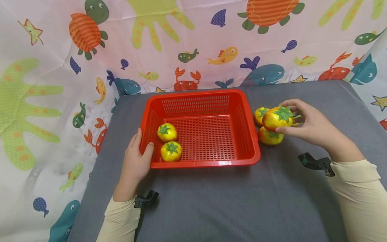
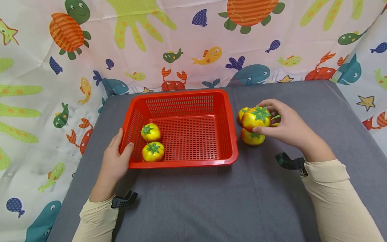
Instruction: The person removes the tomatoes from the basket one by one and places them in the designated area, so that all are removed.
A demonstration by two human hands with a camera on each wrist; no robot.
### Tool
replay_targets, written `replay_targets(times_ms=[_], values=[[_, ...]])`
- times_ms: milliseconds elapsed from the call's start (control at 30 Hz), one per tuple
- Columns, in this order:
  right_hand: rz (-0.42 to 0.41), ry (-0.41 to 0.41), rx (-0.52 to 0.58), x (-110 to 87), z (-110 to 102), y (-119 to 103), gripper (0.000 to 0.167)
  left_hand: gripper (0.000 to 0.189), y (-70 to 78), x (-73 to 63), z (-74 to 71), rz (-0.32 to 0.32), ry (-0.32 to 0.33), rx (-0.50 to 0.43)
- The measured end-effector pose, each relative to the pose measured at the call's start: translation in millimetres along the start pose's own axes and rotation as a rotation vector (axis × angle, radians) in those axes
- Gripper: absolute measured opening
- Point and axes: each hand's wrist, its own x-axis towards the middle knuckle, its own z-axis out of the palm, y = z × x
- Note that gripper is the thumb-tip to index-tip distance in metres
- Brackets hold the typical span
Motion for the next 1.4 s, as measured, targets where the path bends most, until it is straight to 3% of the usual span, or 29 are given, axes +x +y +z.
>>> replay_targets(times_ms=[1167,1400], values=[[0.124,0.031,0.023,-28.3,-6,72,0.079,0.078,-1.3,-0.2,0.9,-0.017,-0.004,-0.014],[0.130,0.018,0.035,-31.7,-6,85,0.077,0.075,-1.9,1.8,-0.7,0.008,0.003,-0.015]])
